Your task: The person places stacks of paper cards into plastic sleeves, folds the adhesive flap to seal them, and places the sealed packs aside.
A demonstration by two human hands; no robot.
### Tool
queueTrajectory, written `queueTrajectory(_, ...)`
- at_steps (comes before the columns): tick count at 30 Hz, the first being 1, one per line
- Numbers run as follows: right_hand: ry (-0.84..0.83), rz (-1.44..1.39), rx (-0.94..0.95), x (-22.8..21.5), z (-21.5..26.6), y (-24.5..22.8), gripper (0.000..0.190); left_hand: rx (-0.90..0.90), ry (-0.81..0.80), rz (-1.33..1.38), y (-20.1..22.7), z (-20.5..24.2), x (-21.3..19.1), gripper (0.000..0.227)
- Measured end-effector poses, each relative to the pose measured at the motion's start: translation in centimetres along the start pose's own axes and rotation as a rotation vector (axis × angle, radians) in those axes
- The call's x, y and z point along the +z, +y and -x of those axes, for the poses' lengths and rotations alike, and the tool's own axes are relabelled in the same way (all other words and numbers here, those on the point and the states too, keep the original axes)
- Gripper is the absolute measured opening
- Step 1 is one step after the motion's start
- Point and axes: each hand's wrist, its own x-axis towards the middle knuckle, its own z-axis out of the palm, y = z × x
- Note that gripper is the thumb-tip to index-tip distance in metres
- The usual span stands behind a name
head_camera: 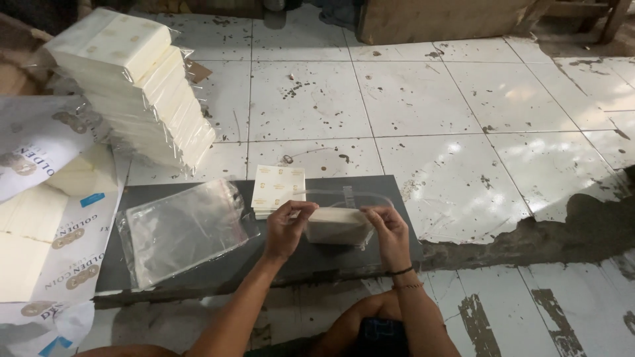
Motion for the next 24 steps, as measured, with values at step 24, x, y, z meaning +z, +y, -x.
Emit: queueTrajectory(24, -0.128, 0.146, 0.516, 0.3, -6.0, 6.4, 0.027, -0.349, 0.187, -0.19, -2.9, -4.7, -2.5, 0.032)
